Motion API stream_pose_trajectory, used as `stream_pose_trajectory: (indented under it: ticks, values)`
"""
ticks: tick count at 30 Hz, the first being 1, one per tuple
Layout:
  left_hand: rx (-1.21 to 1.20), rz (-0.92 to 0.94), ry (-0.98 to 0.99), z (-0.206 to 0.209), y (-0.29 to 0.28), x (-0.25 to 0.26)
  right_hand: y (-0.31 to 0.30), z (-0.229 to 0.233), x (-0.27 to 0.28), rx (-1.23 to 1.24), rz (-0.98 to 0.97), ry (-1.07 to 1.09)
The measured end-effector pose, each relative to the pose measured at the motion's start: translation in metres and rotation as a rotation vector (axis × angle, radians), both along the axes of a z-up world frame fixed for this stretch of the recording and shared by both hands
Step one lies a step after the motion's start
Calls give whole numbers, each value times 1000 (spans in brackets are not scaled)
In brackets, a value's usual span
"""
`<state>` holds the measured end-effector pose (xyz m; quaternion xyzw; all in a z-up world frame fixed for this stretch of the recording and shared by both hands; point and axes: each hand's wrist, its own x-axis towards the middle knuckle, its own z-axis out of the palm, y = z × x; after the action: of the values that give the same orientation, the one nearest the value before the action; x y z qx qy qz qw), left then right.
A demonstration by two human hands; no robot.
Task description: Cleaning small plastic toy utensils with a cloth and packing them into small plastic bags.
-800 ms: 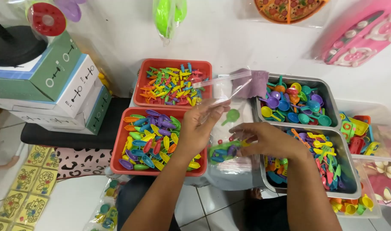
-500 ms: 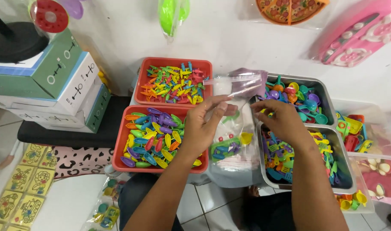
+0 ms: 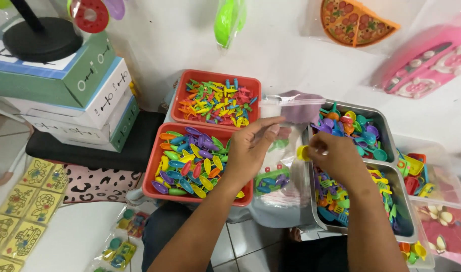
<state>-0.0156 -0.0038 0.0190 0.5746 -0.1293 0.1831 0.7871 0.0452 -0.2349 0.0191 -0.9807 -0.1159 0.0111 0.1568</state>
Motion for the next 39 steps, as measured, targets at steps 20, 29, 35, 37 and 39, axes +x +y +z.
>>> stream_pose_trajectory:
  ticks: [20, 29, 35, 37, 39]
  values:
    - [-11, -182, 169, 15, -14, -13, 37, 86, -66, 474, 227, -833]
    - [72, -138, 139, 12, -16, -15, 40, 90, -70, 513, 287, -654]
    - [114, -186, 75, 15, -17, -17, 42, 92, -68, 393, 392, -598]
    - [111, -213, 65, 11, -16, -15, 44, 91, -66, 299, 430, -595]
    - [22, -246, 61, 7, -15, -13, 46, 90, -65, 242, 437, -708]
